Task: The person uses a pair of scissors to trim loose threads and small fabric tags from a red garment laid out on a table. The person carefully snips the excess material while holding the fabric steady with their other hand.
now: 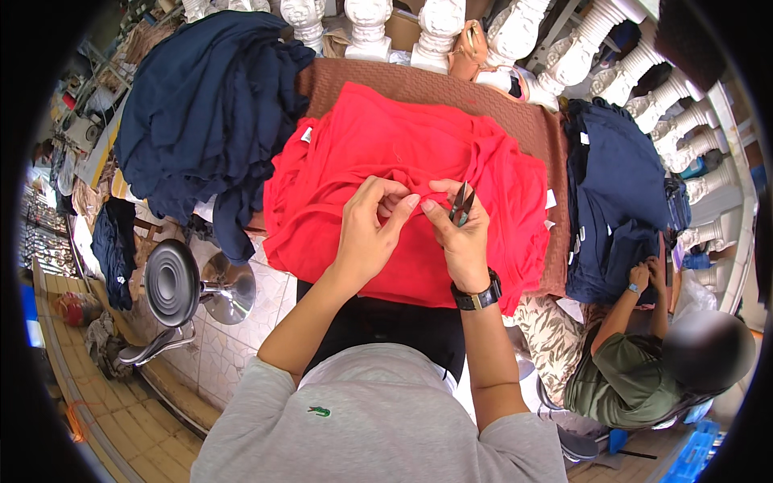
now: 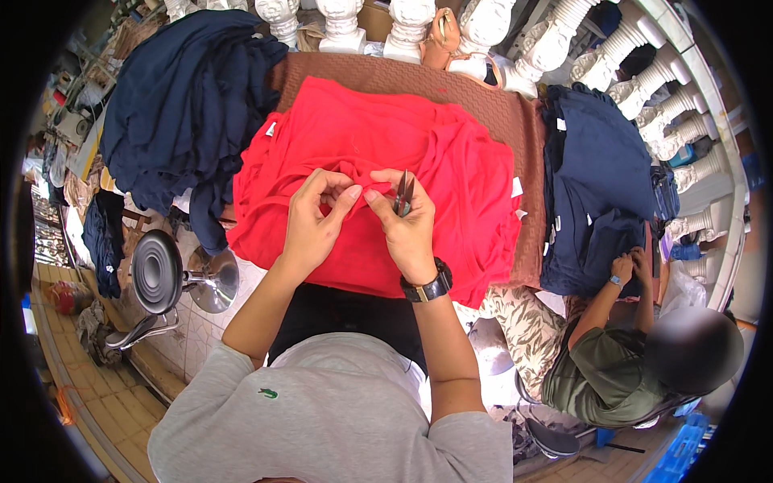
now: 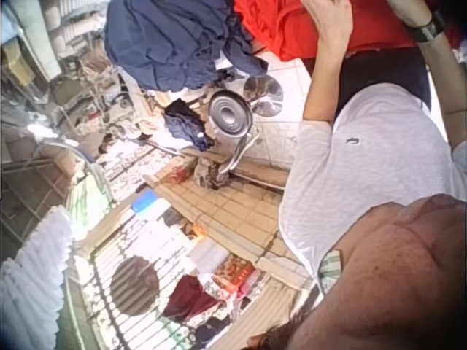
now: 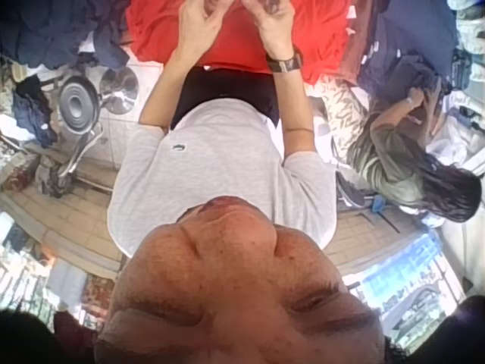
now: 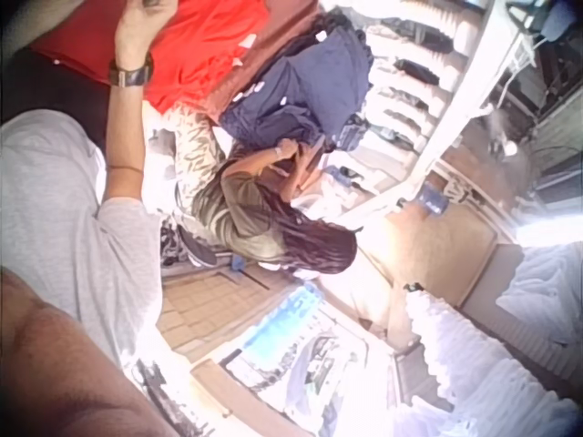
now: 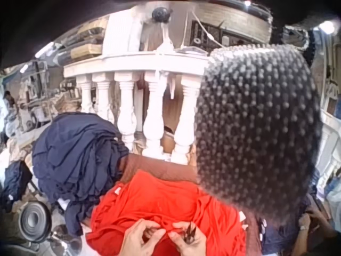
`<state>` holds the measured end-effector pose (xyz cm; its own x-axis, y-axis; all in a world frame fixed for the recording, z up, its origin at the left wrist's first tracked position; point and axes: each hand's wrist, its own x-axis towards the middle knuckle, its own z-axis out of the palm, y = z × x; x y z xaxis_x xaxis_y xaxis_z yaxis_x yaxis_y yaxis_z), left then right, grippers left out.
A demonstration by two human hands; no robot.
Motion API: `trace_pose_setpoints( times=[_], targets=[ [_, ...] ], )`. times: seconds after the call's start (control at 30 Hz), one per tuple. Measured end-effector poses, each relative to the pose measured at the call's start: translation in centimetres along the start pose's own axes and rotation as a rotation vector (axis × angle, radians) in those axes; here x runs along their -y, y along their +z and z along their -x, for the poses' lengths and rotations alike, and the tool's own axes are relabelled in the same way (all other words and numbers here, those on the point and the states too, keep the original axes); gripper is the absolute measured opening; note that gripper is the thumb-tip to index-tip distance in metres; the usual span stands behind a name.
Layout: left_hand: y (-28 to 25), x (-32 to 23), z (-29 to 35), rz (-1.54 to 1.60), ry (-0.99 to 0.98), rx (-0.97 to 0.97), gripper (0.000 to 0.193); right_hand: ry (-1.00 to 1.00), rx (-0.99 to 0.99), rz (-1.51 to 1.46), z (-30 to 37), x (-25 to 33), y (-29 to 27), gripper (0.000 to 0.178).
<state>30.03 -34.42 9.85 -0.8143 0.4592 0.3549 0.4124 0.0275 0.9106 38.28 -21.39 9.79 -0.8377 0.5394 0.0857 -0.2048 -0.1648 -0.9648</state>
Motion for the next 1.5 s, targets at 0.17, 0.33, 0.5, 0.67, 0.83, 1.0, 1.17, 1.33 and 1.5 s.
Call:
trace_pose_setpoints(
  times=[0.17,0.33,0.5,0.67,0.83,1.0,1.17,1.33,1.5],
  targets=[
    [0.8,1.9,-0.1,0.163,-0.056,0.002,0.013,-0.07,-0.017,0.081,-0.2,-1.0,-0.3,0.024],
    [0.3,2.2,0.1,0.473,-0.265,0.084,0.018,-0.022,-0.015,0.05,0.0,-0.8,-0.5,0.021],
    [0.5,1.4,0.8,0.489,-0.342,0.11,0.019,-0.029,-0.051,0.078,0.2,-0.6,-0.8,0.024],
    [1.4,1.6,1.5,0.547,-0.319,0.089,0.019,-0.172,-0.275,0.335,1.0,-0.5,-0.4,0.017],
    [1.7,1.9,1.9,0.518,-0.294,0.096,0.015,0.223,0.002,0.193,4.6,0.6,0.7,0.039],
    [1.6,1.6,2.2,0.511,-0.264,0.1,0.013,0.271,0.07,0.077,4.4,-0.8,1.4,0.041],
    [1.6,1.2,2.3,0.511,-0.215,0.103,0.012,0.346,0.057,-0.084,3.9,-0.8,1.4,0.04],
    [1.7,1.3,2.3,0.458,-0.161,0.112,0.008,0.376,0.04,-0.146,3.5,-1.2,1.3,0.039],
    [1.5,1.7,2.5,0.435,-0.106,0.115,0.004,0.399,0.052,-0.169,3.4,-1.6,0.9,0.04]
  ],
)
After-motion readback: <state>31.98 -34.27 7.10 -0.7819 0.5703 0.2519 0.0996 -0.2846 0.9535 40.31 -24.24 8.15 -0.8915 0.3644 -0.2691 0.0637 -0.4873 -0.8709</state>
